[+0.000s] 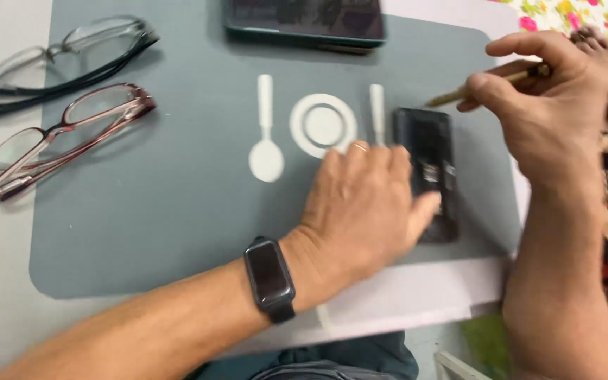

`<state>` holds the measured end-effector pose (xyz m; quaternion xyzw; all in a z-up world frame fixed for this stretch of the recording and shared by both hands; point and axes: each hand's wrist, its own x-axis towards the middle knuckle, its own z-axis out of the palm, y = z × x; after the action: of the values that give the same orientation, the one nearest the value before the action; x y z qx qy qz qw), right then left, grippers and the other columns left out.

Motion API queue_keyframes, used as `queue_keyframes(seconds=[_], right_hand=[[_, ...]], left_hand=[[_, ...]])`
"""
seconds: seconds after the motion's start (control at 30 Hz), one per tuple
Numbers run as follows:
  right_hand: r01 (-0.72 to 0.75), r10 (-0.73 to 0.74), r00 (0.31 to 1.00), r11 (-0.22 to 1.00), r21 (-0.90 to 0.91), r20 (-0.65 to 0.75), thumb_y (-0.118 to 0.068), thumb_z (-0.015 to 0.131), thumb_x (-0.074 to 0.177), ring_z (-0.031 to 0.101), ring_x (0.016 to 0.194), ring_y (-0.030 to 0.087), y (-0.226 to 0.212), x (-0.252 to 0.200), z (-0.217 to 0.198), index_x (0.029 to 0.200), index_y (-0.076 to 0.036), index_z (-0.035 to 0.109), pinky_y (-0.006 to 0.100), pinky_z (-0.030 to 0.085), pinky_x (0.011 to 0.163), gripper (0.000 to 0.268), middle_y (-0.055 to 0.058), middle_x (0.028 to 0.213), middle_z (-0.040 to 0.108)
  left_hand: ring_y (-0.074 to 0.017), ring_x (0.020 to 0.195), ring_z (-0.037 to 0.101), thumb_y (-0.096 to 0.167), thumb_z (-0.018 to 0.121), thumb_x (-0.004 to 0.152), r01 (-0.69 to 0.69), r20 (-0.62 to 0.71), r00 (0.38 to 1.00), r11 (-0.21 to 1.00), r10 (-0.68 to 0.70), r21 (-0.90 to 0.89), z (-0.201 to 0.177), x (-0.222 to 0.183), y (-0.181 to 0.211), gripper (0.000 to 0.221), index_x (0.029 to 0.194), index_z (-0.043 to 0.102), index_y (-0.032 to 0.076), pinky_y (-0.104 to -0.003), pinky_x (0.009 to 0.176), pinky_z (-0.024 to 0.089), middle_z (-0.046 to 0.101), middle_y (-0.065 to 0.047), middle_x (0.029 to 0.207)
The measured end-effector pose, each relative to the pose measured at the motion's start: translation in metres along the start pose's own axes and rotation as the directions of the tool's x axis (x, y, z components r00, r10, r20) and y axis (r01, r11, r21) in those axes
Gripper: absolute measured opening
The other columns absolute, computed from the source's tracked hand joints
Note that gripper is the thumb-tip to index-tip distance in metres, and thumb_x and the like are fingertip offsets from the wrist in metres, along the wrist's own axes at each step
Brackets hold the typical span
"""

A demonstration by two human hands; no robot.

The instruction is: Using a small tool to pry and manipulate internal components of a mobile phone during a repair.

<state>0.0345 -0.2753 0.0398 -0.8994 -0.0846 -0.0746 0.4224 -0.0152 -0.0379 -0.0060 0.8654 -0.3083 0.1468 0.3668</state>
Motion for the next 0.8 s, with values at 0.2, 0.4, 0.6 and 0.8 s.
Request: queue_keyframes(seconds=[0.2, 0.4, 0.6, 0.8], right_hand=[[0.104, 0.21, 0.88, 0.79, 0.604, -0.426, -0.004, 0.075, 0.112, 0.073, 0.075, 0.016, 0.034, -0.031, -0.006, 0.133, -0.008, 0.065, 0.025, 0.069, 0.072, 0.024, 0.006, 0.099, 0.072], [0.226, 0.524, 0.746, 0.38, 0.897, -0.41, -0.01, 0.076, 0.101, 0.073, 0.081, 0.019, 0.054, -0.088, -0.017, 0.13, -0.004, 0.063, 0.034, 0.065, 0.074, 0.032, 0.01, 0.093, 0.073], [0.238, 0.632, 0.722, 0.156, 0.959, -0.282, -0.024, 0.083, 0.099, 0.077, 0.073, 0.022, 0.069, -0.149, 0.002, 0.106, -0.023, 0.08, 0.05, 0.07, 0.109, 0.008, 0.015, 0.086, 0.079], [0.332, 0.57, 0.742, 0.145, 0.932, -0.353, -0.018, 0.075, 0.107, 0.08, 0.076, 0.025, 0.076, -0.169, 0.02, 0.126, -0.018, 0.073, 0.053, 0.066, 0.117, 0.019, 0.021, 0.092, 0.079]], left_hand=[[-0.0186, 0.052, 0.055, 0.087, 0.067, 0.095, 0.164, -0.07, 0.986, 0.786, -0.153, 0.597, 0.064, 0.046, 0.044, 0.084, 0.093, 0.064, 0.002, -0.04, 0.034, 0.043, 0.064, -0.007, 0.069], [-0.0424, 0.094, 0.068, 0.027, 0.066, 0.097, 0.249, 0.137, 0.896, 0.732, -0.423, 0.635, 0.078, 0.074, 0.055, 0.037, 0.122, 0.054, 0.002, -0.074, 0.061, 0.062, 0.068, -0.029, 0.109], [-0.0583, 0.116, 0.068, 0.039, 0.101, 0.074, 0.419, 0.343, 0.783, 0.848, -0.518, 0.325, 0.035, 0.068, 0.025, 0.099, 0.147, 0.054, -0.008, -0.072, 0.084, 0.058, 0.066, -0.034, 0.119], [-0.0415, 0.094, 0.081, 0.028, 0.089, 0.079, 0.46, 0.275, 0.842, 0.884, -0.464, 0.081, -0.005, 0.039, 0.047, 0.034, 0.105, 0.08, 0.007, -0.056, 0.073, 0.063, 0.081, -0.015, 0.09]])
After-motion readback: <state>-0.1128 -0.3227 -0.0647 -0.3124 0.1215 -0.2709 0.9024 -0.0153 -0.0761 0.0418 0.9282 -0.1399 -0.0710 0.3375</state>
